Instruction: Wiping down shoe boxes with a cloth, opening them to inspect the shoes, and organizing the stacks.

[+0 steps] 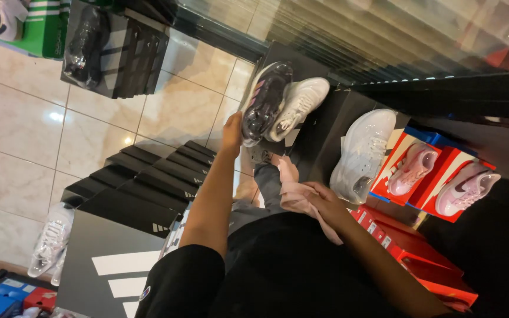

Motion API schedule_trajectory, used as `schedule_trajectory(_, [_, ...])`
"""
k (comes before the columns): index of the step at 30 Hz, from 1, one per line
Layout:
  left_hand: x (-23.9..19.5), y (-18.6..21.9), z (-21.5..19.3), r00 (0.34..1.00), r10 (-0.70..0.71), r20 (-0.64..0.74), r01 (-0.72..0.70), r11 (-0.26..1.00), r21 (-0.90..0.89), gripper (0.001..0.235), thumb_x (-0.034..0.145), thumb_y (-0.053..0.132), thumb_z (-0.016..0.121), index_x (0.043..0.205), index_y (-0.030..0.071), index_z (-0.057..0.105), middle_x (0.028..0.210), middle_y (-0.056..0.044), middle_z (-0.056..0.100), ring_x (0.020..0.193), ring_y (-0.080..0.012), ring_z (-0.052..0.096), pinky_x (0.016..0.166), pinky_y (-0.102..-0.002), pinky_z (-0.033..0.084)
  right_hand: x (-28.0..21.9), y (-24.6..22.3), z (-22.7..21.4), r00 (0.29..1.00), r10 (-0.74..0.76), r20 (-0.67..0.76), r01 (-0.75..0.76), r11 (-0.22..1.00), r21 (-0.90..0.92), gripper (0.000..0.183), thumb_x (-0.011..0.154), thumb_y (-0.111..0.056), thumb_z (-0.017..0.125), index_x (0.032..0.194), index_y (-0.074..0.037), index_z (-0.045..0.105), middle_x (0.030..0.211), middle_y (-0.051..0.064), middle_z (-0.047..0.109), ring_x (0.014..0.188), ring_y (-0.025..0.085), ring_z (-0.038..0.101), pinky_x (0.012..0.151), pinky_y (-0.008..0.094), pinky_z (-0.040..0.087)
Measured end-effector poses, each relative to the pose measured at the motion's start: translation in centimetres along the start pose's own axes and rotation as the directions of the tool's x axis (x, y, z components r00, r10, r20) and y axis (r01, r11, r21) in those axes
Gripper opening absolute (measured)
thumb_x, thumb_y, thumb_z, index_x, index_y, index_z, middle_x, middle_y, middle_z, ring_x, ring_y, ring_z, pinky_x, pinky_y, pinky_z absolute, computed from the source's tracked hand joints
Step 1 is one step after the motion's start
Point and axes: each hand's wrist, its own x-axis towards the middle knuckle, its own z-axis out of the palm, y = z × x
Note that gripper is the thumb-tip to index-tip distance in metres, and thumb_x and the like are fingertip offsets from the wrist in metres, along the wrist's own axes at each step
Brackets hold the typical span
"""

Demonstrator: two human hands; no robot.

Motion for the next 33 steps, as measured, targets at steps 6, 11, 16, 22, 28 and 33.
schedule_trajectory(6, [4.3,-3.7,-0.6,0.972,0.212,-0.104,-0.085,0.725,0.684,0.045,0.092,0.063,0.057,0.107,0.026,0.079,0.093,-0.006,0.078,0.098,-0.0342,0.073,0.090,-0.047,0.057,0.1,0.1,0.2,0.999,-0.018,-0.029,0.016,0.998,-0.060,0.043,0.096,-0.038,0.063,0.131,-0.013,0.070,0.112,0.023,0.073,0.105,0.033,0.069,0.092,0.049,0.054])
schedule_trajectory(11, [-6.2,1.2,-1.3,0.543,0.838,0.056,-0.686,0.404,0.605,0.033,0.089,0.006,0.069,0.121,0.007,0.070,0.119,-0.022,0.068,0.131,-0.0475,0.052,0.114,-0.057,0.037,0.2,2.2,0.7,0.960,-0.233,-0.152,0.231,0.972,-0.031,0.045,0.096,-0.022,0.058,0.135,-0.001,0.062,0.115,0.030,0.064,0.107,0.039,0.061,0.096,0.054,0.048])
schedule_trajectory(16, [-22.8,4.6,-7.1,0.558,0.824,0.099,-0.804,0.508,0.308,0.018,0.101,0.013,0.061,0.115,0.008,0.071,0.120,-0.017,0.070,0.121,-0.0407,0.062,0.105,-0.052,0.046,-0.1,-1.5,5.0,0.928,-0.367,-0.061,0.372,0.910,0.185,0.039,0.100,-0.025,0.056,0.135,-0.009,0.061,0.110,0.007,0.062,0.101,0.019,0.057,0.094,0.036,0.048])
schedule_trajectory(22, [-33.9,0.0,-24.6,0.193,0.958,-0.213,-0.775,0.282,0.565,0.017,0.094,0.002,0.064,0.108,0.008,0.069,0.113,-0.014,0.069,0.105,-0.0365,0.063,0.099,-0.047,0.045,-1.7,-6.4,15.5,0.706,-0.627,0.331,0.609,0.775,0.169,0.051,0.097,-0.021,0.056,0.145,-0.005,0.051,0.127,0.017,0.060,0.112,0.025,0.061,0.099,0.045,0.048])
schedule_trajectory(28, [-36.8,-5.6,-39.3,0.131,0.791,-0.598,-0.356,0.601,0.716,0.047,0.101,0.017,0.064,0.141,0.000,0.047,0.143,-0.028,0.048,0.135,-0.0470,0.042,0.116,-0.057,0.026,-3.6,-9.2,32.5,0.306,-0.698,0.648,0.949,0.165,-0.270,0.075,0.091,-0.025,0.067,0.158,-0.008,0.038,0.159,0.028,0.032,0.143,0.047,0.036,0.114,0.064,0.028])
schedule_trajectory(33, [-35.1,-7.7,-41.8,0.453,0.577,-0.679,-0.461,0.804,0.376,0.060,0.110,0.020,0.043,0.161,0.001,0.019,0.159,-0.035,0.029,0.143,-0.0551,0.033,0.120,-0.062,0.027,1.7,-4.8,44.0,0.185,-0.664,0.724,0.736,-0.395,-0.550,0.070,0.093,-0.030,0.066,0.158,-0.017,0.044,0.167,0.029,0.016,0.150,0.054,0.021,0.114,0.074,0.017])
